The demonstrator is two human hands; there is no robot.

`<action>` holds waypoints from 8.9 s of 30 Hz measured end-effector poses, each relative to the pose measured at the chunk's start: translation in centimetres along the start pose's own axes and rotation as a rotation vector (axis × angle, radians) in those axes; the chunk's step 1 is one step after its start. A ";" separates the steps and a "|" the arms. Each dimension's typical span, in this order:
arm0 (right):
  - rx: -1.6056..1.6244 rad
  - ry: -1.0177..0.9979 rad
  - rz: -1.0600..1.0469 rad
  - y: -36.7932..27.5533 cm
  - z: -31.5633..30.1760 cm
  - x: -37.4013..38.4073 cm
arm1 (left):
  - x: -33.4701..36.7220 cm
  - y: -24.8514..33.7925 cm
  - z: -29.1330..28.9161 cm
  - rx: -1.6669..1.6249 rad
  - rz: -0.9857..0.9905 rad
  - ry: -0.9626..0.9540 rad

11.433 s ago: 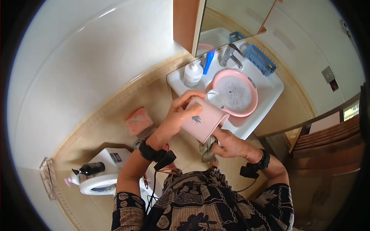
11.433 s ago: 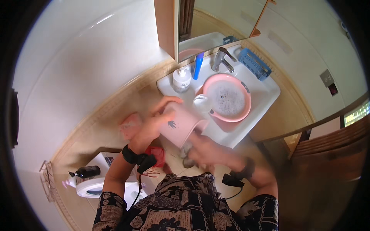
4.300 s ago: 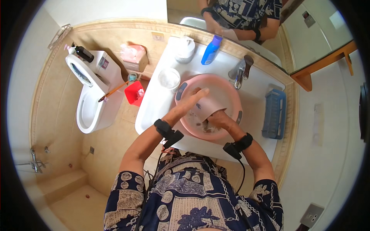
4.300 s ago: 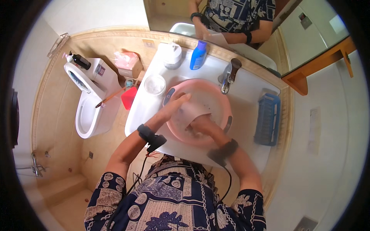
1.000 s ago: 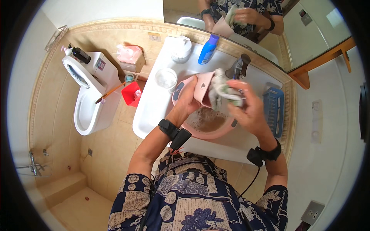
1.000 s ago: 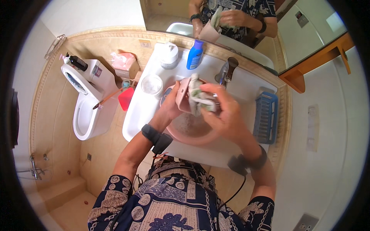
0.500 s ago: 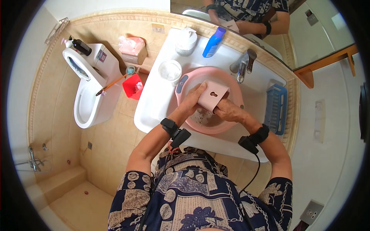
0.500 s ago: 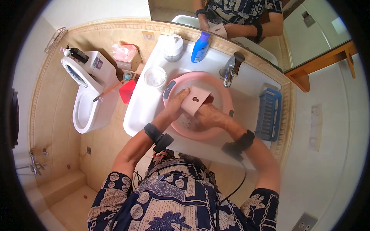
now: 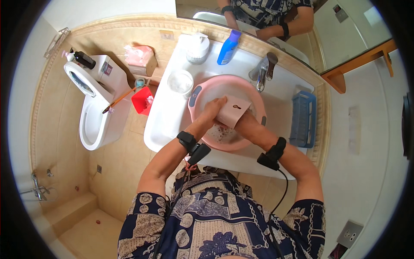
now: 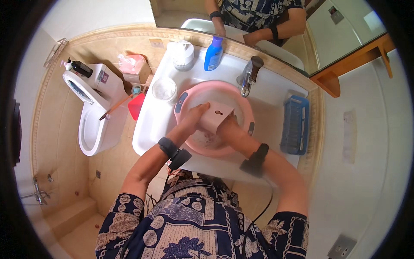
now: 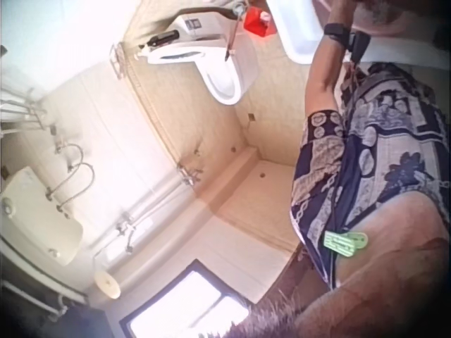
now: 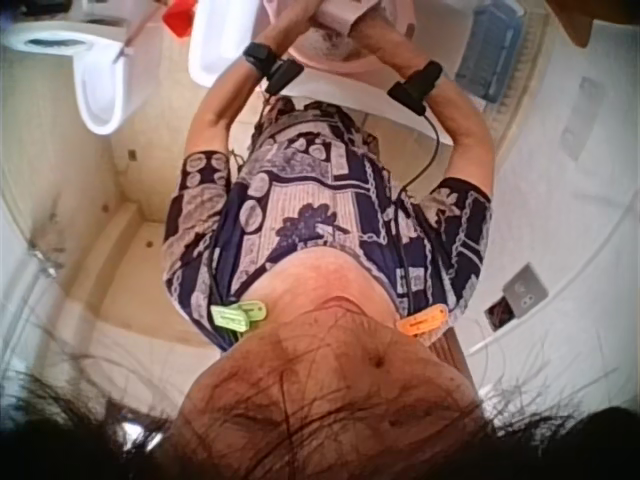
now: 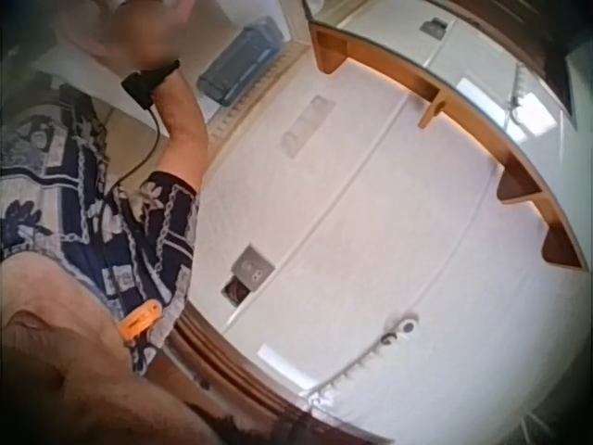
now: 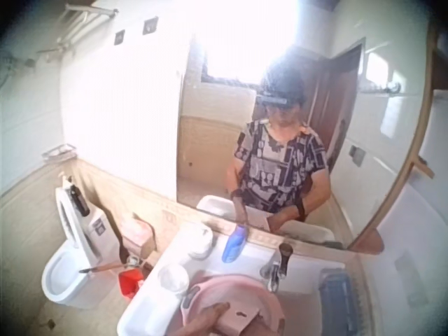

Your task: The recorder scrubs the bathroom wall with a cloth, then washes a plastic cup and the cloth in a basin at the sink.

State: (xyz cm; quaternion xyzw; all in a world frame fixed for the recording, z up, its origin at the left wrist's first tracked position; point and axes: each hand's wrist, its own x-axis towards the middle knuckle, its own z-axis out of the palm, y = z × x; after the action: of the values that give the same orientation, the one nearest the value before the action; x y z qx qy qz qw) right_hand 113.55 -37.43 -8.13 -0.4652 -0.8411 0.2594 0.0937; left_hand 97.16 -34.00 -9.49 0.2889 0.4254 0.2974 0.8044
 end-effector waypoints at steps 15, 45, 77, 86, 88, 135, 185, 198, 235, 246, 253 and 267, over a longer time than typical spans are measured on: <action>0.258 -0.314 0.010 -1.2 -0.2 -0.8 | 0.4 -2.1 -2.0 -0.073 0.110 -0.099; 0.201 0.126 0.360 3.8 3.4 -4.9 | 2.0 0.1 -1.8 -0.664 0.184 -0.198; 0.565 0.595 0.063 -11.4 -8.8 -0.5 | 1.4 3.1 -1.3 -0.777 0.158 -0.506; 0.572 0.092 0.269 -9.5 -2.6 1.5 | -1.1 3.1 -2.2 -0.597 0.296 -0.214; 0.494 0.155 0.088 -8.9 -1.1 1.5 | -0.5 2.9 -2.4 -0.584 0.293 -0.111; 0.776 0.495 0.246 -1.8 -4.7 -0.1 | 1.6 0.9 -2.6 -0.086 0.036 -0.228; 0.684 0.812 0.532 1.8 1.1 2.1 | -3.1 0.9 -0.7 -0.521 0.101 -0.081; -0.220 -0.272 0.273 1.2 4.1 -0.3 | -3.8 2.9 -1.5 -0.643 0.173 -0.405; 1.237 0.950 0.413 -2.2 -2.1 0.9 | -5.0 0.2 2.1 0.926 0.903 0.404; 1.709 0.821 0.177 -1.3 -2.5 1.0 | -4.8 2.8 -0.2 -0.111 0.243 -0.226; 1.362 0.751 0.158 -2.6 -6.0 -0.1 | -6.0 3.7 1.0 -0.047 0.464 -0.046; 0.425 0.699 0.100 -6.2 -4.3 3.3 | -5.3 2.9 1.5 0.848 0.827 0.382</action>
State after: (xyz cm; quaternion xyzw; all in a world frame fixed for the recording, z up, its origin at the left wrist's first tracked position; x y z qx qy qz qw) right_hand 108.88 -35.87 -1.52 -0.5358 -0.6628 0.2580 0.4551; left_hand 95.29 -36.22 -3.99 0.6658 0.4960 0.4359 0.3474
